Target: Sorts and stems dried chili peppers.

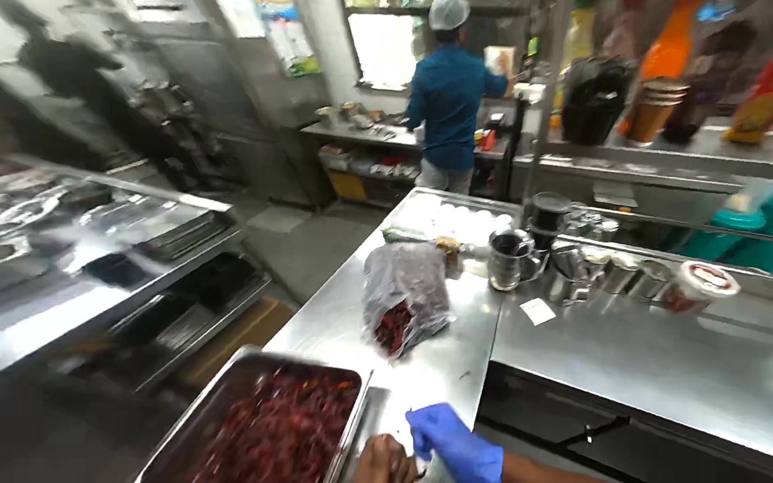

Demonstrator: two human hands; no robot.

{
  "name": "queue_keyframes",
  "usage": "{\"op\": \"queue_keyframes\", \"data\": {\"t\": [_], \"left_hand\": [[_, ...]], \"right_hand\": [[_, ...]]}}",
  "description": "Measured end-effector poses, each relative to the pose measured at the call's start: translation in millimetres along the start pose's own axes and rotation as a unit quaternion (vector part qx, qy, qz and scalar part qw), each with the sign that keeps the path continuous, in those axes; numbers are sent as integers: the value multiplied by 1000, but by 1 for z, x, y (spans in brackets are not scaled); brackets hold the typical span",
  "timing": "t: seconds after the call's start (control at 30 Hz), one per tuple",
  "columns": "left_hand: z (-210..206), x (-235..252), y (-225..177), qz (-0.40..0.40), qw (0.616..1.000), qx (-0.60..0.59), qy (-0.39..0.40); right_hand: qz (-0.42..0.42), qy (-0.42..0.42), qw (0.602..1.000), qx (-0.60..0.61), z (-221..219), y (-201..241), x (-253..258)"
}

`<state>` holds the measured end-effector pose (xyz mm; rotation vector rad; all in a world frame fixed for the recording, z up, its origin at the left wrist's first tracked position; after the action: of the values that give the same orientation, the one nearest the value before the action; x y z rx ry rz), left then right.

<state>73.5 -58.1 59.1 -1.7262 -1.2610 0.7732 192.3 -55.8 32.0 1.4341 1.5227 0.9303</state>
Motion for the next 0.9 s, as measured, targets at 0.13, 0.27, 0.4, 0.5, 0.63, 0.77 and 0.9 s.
{"op": "queue_keyframes", "data": {"t": [0.13, 0.27, 0.4, 0.5, 0.63, 0.77, 0.9], "left_hand": [[24, 7, -14, -56, 945, 315, -64], [66, 15, -47, -139, 750, 631, -142], [106, 24, -64, -203, 675, 688, -170], [113, 17, -65, -224, 676, 682, -167], [108, -4, -52, -212, 712, 649, -164], [96, -18, -33, -184, 749, 614, -166], [84, -24, -20, -193, 774, 583, -154]], "right_hand": [[-37, -43, 939, -340, 35, -41, 13], [-86, 54, 851, -515, 51, -84, 20], [-94, 77, 924, -363, 33, -72, 40], [-33, 25, 903, -428, 33, -51, 69], [25, -31, 808, -588, 43, -36, 105], [20, -4, 741, -671, 49, -39, 144], [91, -18, 748, -657, 46, -34, 151]]}}
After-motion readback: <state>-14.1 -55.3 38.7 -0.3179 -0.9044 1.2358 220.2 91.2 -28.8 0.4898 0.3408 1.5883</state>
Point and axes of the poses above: each hand's wrist, its own x-axis towards the middle knuckle, its own z-axis out of the back of the hand, y = z × x, the point moved 6 cm from there along x, towards the middle knuckle
